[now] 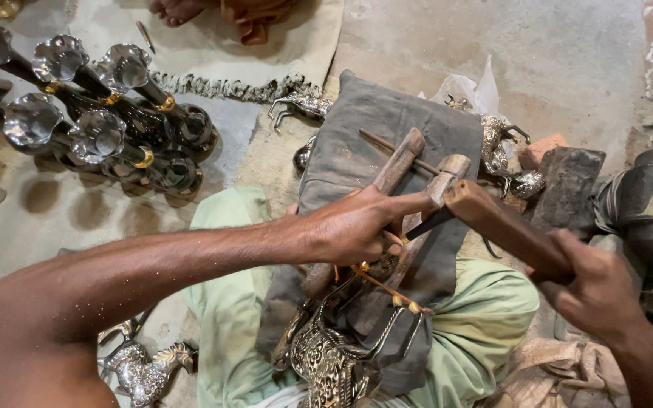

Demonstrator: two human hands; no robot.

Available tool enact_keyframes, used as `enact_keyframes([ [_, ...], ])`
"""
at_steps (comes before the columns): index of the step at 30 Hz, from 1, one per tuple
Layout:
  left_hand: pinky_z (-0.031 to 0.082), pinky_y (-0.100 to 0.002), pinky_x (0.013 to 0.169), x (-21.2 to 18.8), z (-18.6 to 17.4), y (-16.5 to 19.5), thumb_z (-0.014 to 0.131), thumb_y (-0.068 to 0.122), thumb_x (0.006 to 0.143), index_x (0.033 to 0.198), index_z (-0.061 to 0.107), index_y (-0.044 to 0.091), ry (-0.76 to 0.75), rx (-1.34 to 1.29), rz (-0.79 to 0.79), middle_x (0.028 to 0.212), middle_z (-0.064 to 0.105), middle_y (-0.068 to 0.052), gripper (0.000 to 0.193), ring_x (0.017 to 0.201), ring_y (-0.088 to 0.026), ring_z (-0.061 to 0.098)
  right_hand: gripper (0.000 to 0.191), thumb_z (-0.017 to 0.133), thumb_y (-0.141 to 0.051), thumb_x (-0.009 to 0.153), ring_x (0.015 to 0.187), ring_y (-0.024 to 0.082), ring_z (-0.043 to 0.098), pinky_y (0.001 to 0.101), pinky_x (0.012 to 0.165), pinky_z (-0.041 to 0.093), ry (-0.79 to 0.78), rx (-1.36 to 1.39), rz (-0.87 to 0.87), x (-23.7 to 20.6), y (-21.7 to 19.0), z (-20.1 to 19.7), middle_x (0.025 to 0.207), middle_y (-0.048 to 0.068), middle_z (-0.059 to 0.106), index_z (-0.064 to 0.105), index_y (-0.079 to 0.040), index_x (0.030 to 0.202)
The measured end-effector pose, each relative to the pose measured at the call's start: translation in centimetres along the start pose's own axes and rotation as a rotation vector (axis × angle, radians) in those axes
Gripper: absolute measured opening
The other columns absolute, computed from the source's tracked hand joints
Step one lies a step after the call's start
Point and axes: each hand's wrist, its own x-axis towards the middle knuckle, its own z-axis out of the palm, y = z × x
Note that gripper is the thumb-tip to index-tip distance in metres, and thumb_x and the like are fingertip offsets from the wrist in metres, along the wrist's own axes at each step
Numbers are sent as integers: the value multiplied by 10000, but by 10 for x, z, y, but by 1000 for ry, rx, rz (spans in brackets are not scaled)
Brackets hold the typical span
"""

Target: The person sits on the workshop floor with an ornate silver metal ornament resting on a padded cushion and works it with a punch and wooden mallet, repeatedly striking the punch held against the metal surface. The person repositions the punch and rotates the ornament between strikes to work different areas of the decorated piece.

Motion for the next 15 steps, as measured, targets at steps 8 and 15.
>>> enact_keyframes([
  [8,581,-439,668,-2,-2,-3,689,15,829,1527,446,119,14,-27,19,814,750,-152,746,730,-264,757,409,834,-189,730,591,172,695,341,615,549,-21,-102,-88,8,12,-3,730,82,704,649,-55,1070],
  [15,561,-438,619,-5,-3,-3,706,35,841,1480,473,105,59,-40,60,746,732,-144,684,647,-258,740,470,874,-177,737,661,208,647,359,614,543,-28,27,-75,21,2,-6,760,103,676,617,-30,1102],
])
